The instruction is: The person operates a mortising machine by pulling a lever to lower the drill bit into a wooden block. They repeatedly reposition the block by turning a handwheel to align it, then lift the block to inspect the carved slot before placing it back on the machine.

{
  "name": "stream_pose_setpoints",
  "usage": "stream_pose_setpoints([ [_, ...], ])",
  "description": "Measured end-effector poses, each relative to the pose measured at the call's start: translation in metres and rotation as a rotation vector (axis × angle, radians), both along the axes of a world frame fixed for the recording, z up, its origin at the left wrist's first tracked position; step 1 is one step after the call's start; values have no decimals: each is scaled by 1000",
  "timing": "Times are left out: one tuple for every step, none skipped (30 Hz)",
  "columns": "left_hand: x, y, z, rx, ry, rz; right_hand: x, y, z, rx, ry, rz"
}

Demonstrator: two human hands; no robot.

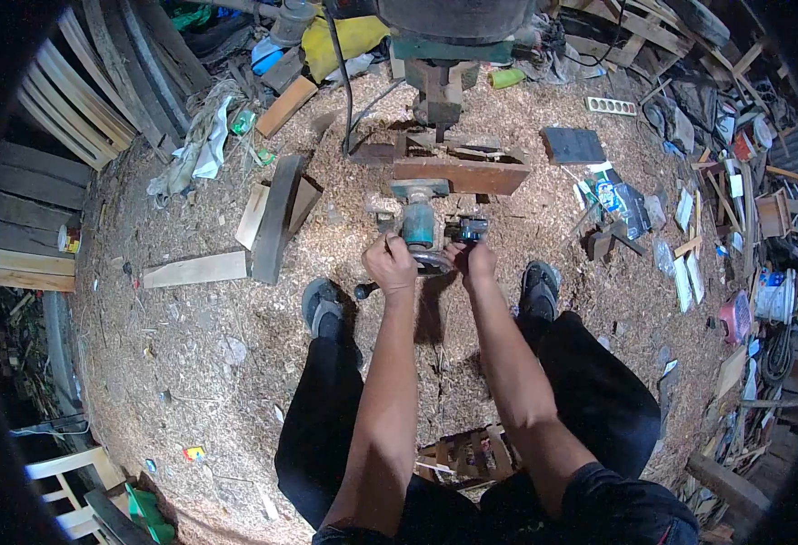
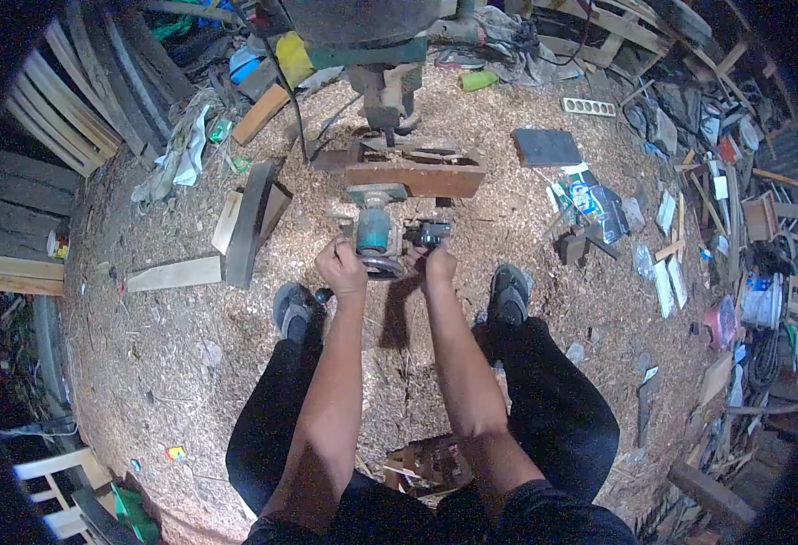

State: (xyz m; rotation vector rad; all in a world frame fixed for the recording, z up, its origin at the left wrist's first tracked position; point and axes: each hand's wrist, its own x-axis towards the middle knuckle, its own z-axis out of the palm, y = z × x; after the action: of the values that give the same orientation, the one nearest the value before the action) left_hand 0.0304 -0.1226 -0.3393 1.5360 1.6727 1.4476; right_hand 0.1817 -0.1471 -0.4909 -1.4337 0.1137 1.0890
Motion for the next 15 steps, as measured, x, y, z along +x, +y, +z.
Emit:
stream_pose_setpoints([
  [-1, 0, 0, 13, 20, 9, -8, -2, 5, -8, -231, -2],
  [-1, -1, -2, 23, 39, 16, -17, -4, 21, 6, -452, 36],
  [-2, 0, -5, 26, 53, 15, -28, -7, 47, 19, -673, 73],
  [-2, 0, -5, 25, 42, 14, -33, -10, 61, 30, -893, 108],
  [-2, 1, -6, 23, 32, 12, -25, -10, 46, -58, -886, 163],
  [-2, 0, -7, 19, 24, 7, -14, -3, 30, -27, -497, 124],
  [-2, 0, -4, 21, 18, -1, 0, 8, 9, 2, -109, 78],
  [-1, -1, 2, 21, 9, -7, 12, 12, -7, 32, 276, 28],
  [1, -2, 6, 24, -5, -12, 20, 8, -17, 107, 461, 175],
  [1, -3, 3, 11, -13, -18, 21, 7, -12, 16, 294, 139],
  [0, -3, 0, 1, -20, -19, 15, 7, 1, -72, 128, 107],
  [-1, -1, -4, -7, -26, -14, 9, 7, 15, -156, -38, 80],
  [1, 0, -4, 22, -2, 18, 5, -2, 39, -194, -439, 211],
  [1, 1, -3, 16, -15, 20, -4, -6, 38, -98, -537, 181],
  [1, 0, -3, 5, -26, 20, -8, -7, 37, -77, -624, 165],
])
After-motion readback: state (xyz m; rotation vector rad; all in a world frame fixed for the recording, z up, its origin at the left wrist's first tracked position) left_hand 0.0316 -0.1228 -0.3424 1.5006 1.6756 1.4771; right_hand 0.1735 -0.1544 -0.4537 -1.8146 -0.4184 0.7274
